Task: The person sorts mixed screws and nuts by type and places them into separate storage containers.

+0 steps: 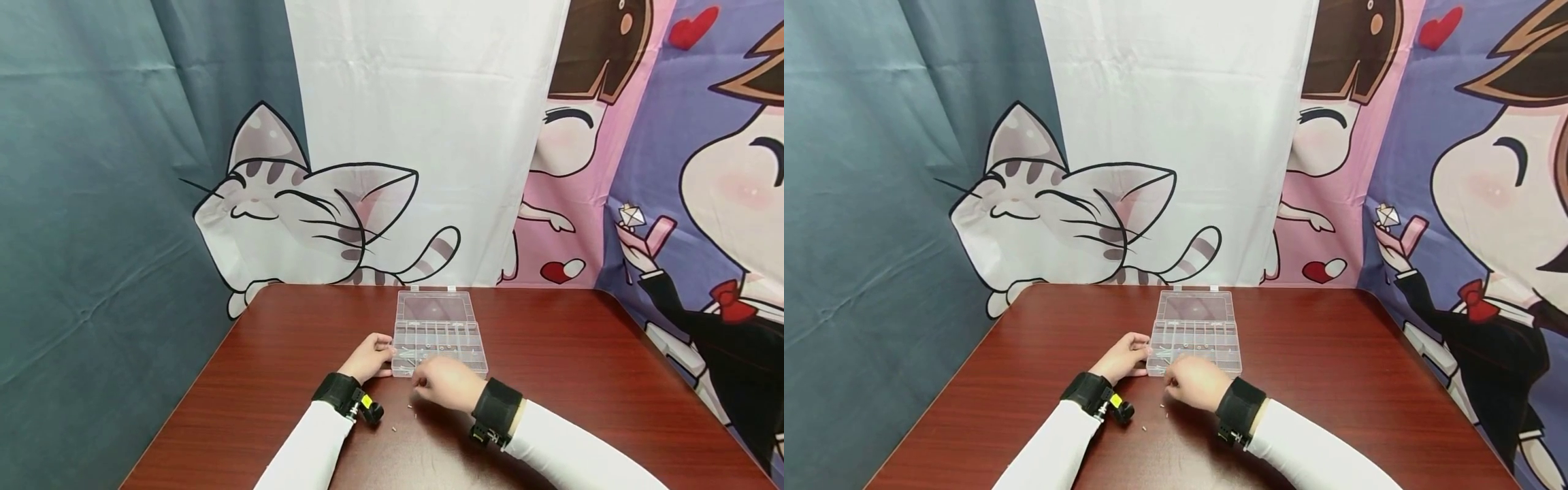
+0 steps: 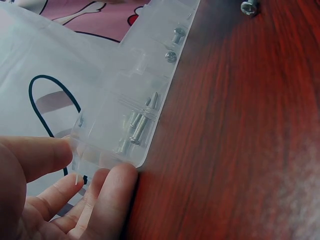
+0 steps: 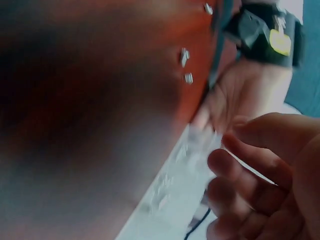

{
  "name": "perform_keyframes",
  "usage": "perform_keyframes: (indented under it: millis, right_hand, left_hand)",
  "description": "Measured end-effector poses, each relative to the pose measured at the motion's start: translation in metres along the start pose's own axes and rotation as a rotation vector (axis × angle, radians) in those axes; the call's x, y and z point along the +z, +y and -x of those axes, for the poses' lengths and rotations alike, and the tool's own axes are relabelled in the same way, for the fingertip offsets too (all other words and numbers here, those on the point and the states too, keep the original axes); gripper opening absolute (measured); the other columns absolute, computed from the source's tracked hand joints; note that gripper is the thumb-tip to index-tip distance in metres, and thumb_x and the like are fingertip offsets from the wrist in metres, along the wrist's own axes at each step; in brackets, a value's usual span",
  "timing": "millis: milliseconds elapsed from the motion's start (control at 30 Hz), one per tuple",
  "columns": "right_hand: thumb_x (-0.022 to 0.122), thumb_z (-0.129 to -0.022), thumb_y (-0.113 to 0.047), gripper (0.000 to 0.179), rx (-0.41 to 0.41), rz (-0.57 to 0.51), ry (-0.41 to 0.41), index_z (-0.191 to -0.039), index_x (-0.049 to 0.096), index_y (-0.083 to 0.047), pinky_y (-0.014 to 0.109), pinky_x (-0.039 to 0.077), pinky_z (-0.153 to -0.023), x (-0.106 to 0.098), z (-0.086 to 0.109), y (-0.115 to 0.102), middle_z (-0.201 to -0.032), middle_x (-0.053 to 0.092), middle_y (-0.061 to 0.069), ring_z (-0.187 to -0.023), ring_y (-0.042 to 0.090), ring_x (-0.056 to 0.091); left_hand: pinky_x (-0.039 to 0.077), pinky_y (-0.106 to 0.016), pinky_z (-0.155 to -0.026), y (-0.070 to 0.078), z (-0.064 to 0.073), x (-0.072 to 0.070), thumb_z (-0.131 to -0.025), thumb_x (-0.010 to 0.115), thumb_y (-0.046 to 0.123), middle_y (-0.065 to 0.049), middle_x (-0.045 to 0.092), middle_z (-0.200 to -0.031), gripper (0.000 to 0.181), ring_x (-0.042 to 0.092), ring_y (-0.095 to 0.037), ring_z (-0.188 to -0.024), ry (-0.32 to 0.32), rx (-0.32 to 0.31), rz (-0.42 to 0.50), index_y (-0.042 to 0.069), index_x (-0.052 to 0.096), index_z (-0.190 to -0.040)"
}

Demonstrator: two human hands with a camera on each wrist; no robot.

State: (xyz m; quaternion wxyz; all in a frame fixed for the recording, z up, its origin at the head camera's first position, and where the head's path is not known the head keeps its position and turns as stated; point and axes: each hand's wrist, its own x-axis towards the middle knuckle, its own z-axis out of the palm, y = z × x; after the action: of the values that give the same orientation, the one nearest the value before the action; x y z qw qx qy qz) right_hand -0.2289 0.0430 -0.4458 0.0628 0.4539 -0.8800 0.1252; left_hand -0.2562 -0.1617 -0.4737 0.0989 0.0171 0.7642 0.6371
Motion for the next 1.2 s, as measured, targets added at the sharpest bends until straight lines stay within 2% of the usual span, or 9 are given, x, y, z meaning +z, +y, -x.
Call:
perform_keyframes:
  millis: [200, 400, 833, 1200]
  right_hand:
    - [0.072, -0.076, -0.027, 0.009, 0.002, 0.067, -0.085, -0.07, 0.067, -0.025, 0.018, 0.045, -0.057, 0.009, -0.004, -0.012, -0.068, 0.057, -0.016, -0.065, 0.0, 0.053]
    - [0.074, -0.074, -0.027, 0.01, 0.006, 0.056, -0.132, -0.07, 0.066, -0.025, 0.017, 0.042, -0.054, 0.012, -0.006, -0.019, -0.064, 0.055, -0.017, -0.061, 0.0, 0.051]
    - [0.073, -0.076, -0.024, 0.012, -0.044, 0.118, -0.078, -0.069, 0.064, -0.024, 0.016, 0.043, -0.058, 0.02, -0.005, -0.021, -0.069, 0.057, -0.015, -0.064, 0.0, 0.053]
    - [0.072, -0.074, -0.018, 0.015, 0.011, 0.074, -0.094, -0.067, 0.058, -0.022, 0.015, 0.037, -0.051, 0.024, -0.006, -0.019, -0.064, 0.05, -0.016, -0.058, 0.0, 0.044]
  left_hand:
    - [0.057, -0.033, -0.064, -0.022, -0.016, -0.003, -0.09, 0.058, 0.013, -0.02, 0.051, -0.115, 0.041, 0.061, -0.024, -0.089, 0.02, -0.008, -0.016, -0.002, 0.041, -0.125]
    - [0.057, -0.033, -0.065, -0.02, -0.015, -0.003, -0.091, 0.057, 0.013, -0.02, 0.051, -0.116, 0.04, 0.061, -0.023, -0.09, 0.022, -0.01, -0.031, -0.001, 0.042, -0.124]
    - [0.057, -0.033, -0.064, -0.02, -0.015, -0.003, -0.09, 0.059, 0.014, -0.018, 0.052, -0.114, 0.041, 0.061, -0.023, -0.09, 0.019, -0.006, -0.022, -0.001, 0.043, -0.124]
    - [0.057, -0.033, -0.064, -0.023, -0.016, -0.002, -0.09, 0.058, 0.013, -0.019, 0.051, -0.115, 0.04, 0.061, -0.023, -0.088, 0.028, -0.007, -0.009, -0.001, 0.042, -0.124]
